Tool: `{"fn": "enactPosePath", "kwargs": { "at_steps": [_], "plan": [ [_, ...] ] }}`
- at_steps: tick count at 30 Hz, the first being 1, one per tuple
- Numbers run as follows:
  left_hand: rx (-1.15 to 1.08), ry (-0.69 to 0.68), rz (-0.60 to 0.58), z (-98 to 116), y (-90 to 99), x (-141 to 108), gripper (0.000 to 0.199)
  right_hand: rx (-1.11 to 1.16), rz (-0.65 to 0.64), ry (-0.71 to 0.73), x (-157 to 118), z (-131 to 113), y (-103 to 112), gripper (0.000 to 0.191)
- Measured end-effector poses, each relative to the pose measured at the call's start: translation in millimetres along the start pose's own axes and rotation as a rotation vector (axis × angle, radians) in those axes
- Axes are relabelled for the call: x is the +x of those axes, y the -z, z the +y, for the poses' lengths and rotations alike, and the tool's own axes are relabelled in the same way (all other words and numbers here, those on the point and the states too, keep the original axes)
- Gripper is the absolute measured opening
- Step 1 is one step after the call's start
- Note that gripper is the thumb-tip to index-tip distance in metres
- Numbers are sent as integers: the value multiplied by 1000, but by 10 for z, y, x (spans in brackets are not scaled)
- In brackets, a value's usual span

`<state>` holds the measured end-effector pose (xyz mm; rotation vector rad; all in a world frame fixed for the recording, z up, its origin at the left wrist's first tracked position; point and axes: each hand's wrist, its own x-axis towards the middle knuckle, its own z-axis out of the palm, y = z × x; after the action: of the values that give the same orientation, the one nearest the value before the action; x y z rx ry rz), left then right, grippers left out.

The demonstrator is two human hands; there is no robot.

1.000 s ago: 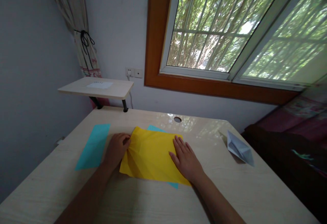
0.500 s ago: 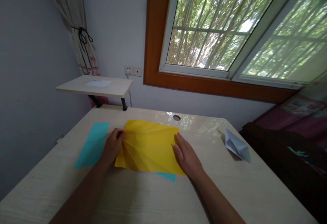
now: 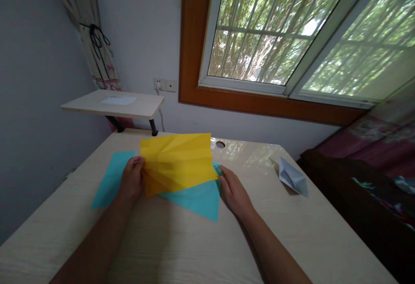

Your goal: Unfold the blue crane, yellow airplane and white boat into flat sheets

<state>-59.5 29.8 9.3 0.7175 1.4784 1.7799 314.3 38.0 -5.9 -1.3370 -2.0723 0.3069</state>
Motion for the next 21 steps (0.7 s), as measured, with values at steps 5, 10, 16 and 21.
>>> {"fn": "enactPosePath", "kwargs": {
  "at_steps": [5, 10, 16, 21],
  "plan": [
    [-68, 44, 120, 112, -37, -54, 22, -96, -49, 55, -14, -24, 22, 48],
    [-191, 107, 196, 170, -57, -28, 16, -253, -139, 166, -5, -67, 39, 45],
    [-315, 175, 137, 318, -94, -134, 5, -279, -134, 172, -15, -81, 39, 45],
    [-342, 280, 85, 360, -187, -472, 13, -230, -93, 193, -15, -57, 7, 43]
  ]
}}
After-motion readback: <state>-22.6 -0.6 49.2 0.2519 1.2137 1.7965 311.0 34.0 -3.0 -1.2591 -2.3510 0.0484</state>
